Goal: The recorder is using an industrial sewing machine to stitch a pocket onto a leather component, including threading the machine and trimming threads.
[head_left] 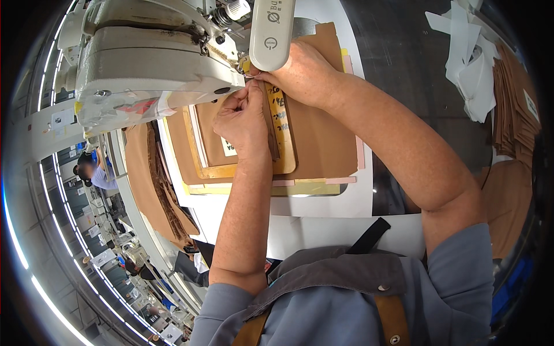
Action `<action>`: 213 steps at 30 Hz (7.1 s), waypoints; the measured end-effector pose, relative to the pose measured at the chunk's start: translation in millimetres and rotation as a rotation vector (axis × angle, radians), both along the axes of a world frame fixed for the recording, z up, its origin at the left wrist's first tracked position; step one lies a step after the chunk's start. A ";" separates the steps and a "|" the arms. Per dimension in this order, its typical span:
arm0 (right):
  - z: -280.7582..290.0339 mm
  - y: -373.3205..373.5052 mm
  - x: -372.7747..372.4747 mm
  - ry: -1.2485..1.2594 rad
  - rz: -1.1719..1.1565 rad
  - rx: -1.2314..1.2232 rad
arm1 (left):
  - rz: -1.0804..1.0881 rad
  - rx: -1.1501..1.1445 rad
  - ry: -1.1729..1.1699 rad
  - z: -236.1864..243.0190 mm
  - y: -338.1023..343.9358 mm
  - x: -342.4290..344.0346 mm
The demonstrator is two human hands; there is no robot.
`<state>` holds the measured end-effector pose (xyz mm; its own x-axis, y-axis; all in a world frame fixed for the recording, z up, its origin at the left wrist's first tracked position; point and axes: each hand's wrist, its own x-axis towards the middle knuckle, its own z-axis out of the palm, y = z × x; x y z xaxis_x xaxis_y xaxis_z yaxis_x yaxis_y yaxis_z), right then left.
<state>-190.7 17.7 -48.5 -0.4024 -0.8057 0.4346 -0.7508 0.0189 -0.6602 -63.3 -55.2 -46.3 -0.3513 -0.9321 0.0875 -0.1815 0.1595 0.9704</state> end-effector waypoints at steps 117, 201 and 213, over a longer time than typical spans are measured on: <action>41.4 65.9 -21.8 0.280 -0.024 0.149 | -0.188 -0.089 -0.132 27.0 18.6 25.1; 28.2 126.8 63.4 -0.532 -0.218 -0.285 | -0.545 0.517 0.032 64.5 74.2 60.0; 9.2 123.3 50.9 -0.121 -0.367 0.020 | -0.101 -0.228 -0.143 8.8 -7.1 17.3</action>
<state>-139.8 141.1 -39.3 -0.7128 -0.6064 0.3526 -0.6088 0.2852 -0.7403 -46.0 -62.3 -37.5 -0.4652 -0.8538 0.2336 -0.2858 0.3946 0.8733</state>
